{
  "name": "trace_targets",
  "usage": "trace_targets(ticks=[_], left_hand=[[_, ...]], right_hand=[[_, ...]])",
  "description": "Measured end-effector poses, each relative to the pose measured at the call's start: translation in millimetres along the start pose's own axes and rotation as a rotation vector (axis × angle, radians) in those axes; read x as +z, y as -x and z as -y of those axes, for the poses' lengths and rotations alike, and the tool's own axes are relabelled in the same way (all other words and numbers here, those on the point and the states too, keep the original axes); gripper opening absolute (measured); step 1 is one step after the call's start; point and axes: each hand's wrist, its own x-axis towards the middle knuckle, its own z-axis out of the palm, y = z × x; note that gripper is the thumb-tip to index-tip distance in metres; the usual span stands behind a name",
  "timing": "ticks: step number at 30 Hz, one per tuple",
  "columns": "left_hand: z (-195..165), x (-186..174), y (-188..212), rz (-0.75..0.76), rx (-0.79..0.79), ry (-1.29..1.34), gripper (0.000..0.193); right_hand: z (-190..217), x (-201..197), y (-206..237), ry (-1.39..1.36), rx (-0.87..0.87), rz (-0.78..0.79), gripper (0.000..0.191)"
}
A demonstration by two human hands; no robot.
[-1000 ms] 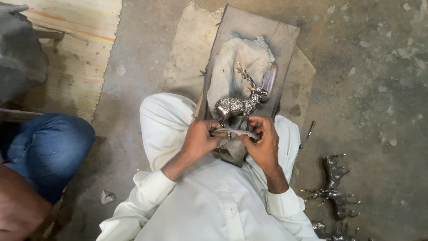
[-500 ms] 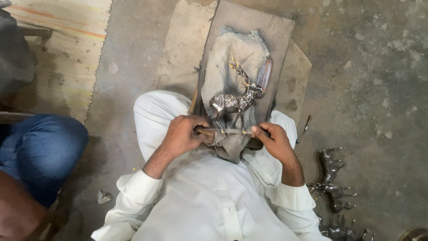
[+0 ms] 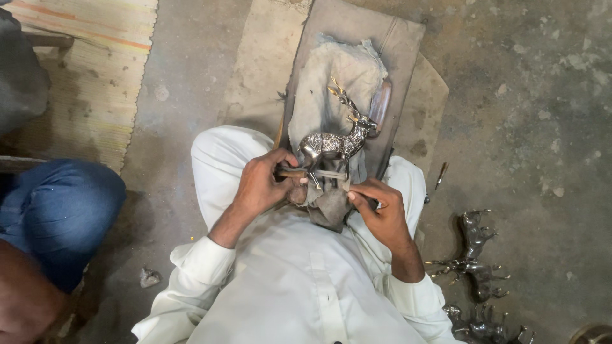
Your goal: The person sits cross-legged on the floor with a metal deer figurine strapped to a padded board on their lap. They hold a punch against the figurine's surface and strike it with a wooden mallet, repositioning the punch repeatedly to work the decorated body, then rotate the figurine and continue hammering.
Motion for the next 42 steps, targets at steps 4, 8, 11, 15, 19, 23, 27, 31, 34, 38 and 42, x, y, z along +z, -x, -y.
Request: trace_targets(ticks=[4, 8, 11, 15, 19, 23, 27, 31, 34, 38, 42], left_hand=[[2.4, 1.2, -2.5, -0.001, 0.039, 0.013, 0.032], [3.9, 1.2, -4.1, 0.014, -0.005, 0.019, 0.036], [3.8, 0.7, -4.0, 0.022, -0.012, 0.021, 0.038], [2.4, 0.7, -4.7, 0.023, -0.012, 0.021, 0.038], [1.4, 0.1, -5.4, 0.032, -0.037, 0.022, 0.036], [1.2, -1.1, -5.6, 0.020, -0.038, 0.037, 0.036], [2.1, 1.7, -4.2, -0.068, 0.036, 0.028, 0.039], [6.3, 7.0, -1.5, -0.104, 0.020, -0.023, 0.047], [11.9, 10.3, -1.8, -0.109, 0.013, -0.022, 0.050], [18.9, 13.1, -5.7, -0.104, 0.031, -0.019, 0.053], [22.6, 15.1, -6.1, -0.108, 0.004, -0.006, 0.055]], right_hand=[[7.7, 14.0, 1.6, 0.124, -0.024, -0.098, 0.013], [3.9, 22.1, 3.8, 0.118, -0.022, -0.170, 0.013], [-6.7, 23.2, 6.3, 0.059, 0.100, -0.191, 0.013], [-30.3, 14.5, 1.9, 0.019, 0.215, -0.164, 0.026], [-54.4, -11.9, -15.8, -0.167, 0.261, -0.003, 0.021], [-65.0, -48.3, -32.9, 0.252, 0.339, -0.058, 0.018], [-67.6, -63.7, -46.9, 0.600, 0.270, -0.063, 0.022], [-63.0, -54.2, -61.0, 0.672, 0.253, 0.069, 0.023], [-57.0, -40.2, -74.4, 0.766, 0.194, 0.155, 0.026], [-54.5, -40.7, -101.6, 0.819, 0.404, 0.080, 0.025], [-62.5, -53.2, -110.3, 0.851, 0.470, 0.032, 0.028]])
